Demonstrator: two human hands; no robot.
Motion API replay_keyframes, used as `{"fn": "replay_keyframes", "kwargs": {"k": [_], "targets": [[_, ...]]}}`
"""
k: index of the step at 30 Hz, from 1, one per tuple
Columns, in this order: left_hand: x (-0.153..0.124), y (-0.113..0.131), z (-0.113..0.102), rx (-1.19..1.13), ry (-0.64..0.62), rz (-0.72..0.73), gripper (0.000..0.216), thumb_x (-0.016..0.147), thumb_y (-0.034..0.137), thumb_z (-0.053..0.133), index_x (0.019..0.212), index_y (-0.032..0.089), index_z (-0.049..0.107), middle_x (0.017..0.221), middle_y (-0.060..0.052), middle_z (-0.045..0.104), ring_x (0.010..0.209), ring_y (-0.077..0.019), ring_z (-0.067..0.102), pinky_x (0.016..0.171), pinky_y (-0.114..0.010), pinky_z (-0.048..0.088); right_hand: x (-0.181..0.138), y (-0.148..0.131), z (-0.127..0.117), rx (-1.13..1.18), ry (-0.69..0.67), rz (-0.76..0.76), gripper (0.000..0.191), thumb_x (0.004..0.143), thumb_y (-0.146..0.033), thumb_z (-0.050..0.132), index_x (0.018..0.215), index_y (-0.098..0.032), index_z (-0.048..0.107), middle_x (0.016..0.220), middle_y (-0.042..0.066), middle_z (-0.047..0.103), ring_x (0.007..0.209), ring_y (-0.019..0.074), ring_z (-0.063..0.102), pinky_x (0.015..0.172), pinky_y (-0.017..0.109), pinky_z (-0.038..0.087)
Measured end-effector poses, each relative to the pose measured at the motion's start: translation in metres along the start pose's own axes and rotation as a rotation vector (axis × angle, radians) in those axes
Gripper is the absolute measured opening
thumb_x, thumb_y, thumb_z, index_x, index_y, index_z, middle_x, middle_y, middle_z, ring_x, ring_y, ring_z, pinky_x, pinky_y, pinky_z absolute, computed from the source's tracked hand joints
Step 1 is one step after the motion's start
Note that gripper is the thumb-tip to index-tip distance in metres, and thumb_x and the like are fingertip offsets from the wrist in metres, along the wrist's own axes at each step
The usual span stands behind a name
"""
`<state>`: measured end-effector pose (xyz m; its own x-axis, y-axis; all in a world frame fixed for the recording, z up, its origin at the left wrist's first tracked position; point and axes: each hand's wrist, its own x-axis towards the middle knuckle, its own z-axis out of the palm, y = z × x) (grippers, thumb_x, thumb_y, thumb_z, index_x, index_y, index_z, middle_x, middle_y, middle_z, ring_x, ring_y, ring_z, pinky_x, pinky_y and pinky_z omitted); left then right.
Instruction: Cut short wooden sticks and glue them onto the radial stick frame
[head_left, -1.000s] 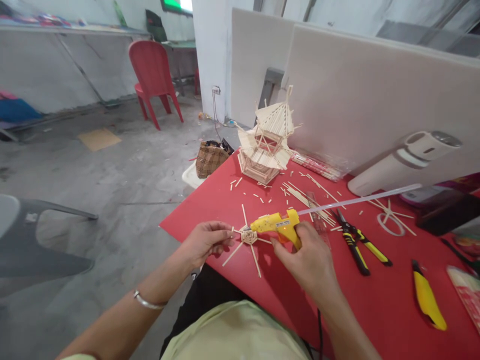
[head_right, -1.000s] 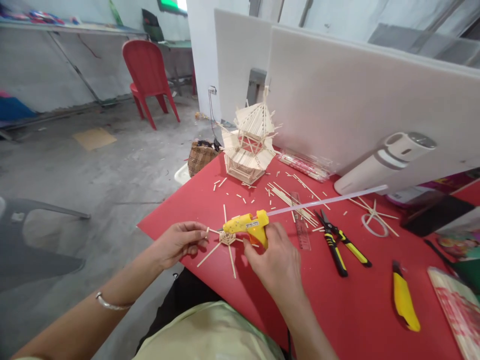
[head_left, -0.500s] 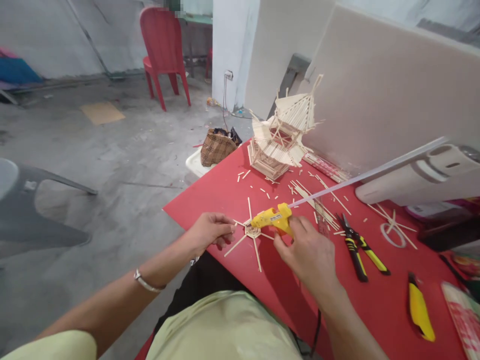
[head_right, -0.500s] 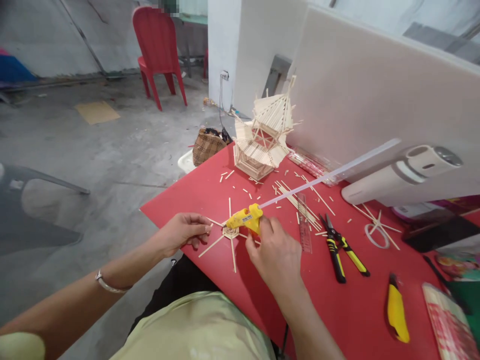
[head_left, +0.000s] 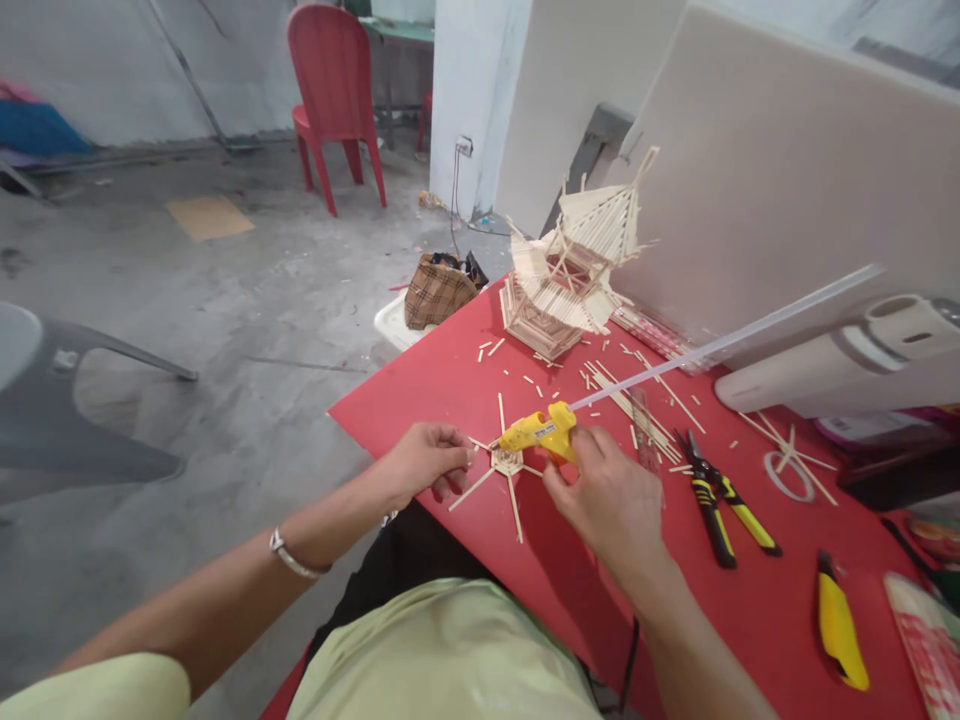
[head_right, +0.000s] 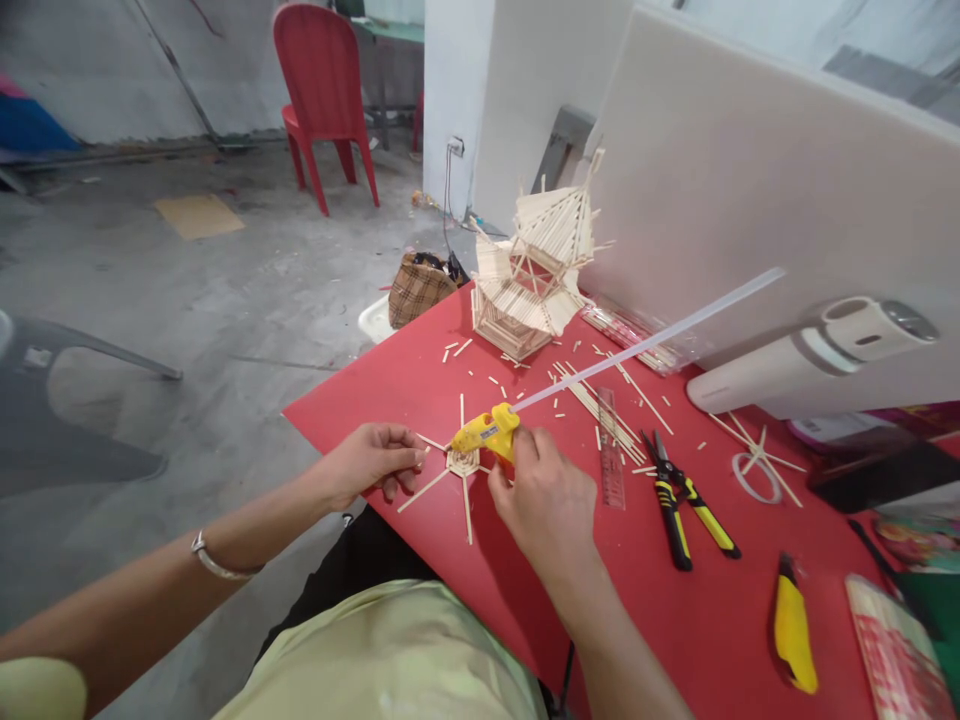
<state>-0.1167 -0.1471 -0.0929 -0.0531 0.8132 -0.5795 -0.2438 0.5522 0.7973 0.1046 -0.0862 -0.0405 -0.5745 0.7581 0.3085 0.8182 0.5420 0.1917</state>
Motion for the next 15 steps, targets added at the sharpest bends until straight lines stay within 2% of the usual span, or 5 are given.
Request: {"fn": "replay_keyframes", "kwargs": {"k": [7, 15], "targets": [[0.0026, -0.0016, -0.0013, -0.018, 0.026, -0.018, 0.025, 0.061, 0.020, 0.078, 0.080, 0.014, 0.064, 0.056, -0.004, 0.067, 0.048, -0.0166, 0.065, 0.037, -0.019, 0.044, -0.0007, -0.0005, 0.0029, 0.012, -0.024, 0.007, 0.022, 0.087, -0.035, 0.051, 0.097, -0.018, 0.061, 0.085, 0.004, 0.064, 0.064, 0.0141, 0.056, 0.052, 0.027, 0.025], [0.0047, -0.0025, -0.0024, -0.012, 0.028, 0.005, 0.022, 0.061, 0.021, 0.077, 0.077, 0.014, 0.064, 0.059, -0.005, 0.069, 0.049, -0.0166, 0.066, 0.036, -0.019, 0.044, -0.0002, -0.0005, 0.0041, 0.023, -0.010, 0.000, 0.023, 0.087, -0.035, 0.050, 0.097, -0.018, 0.060, 0.084, 0.004, 0.063, 0.064, 0.0142, 0.055, 0.052, 0.027, 0.025]]}}
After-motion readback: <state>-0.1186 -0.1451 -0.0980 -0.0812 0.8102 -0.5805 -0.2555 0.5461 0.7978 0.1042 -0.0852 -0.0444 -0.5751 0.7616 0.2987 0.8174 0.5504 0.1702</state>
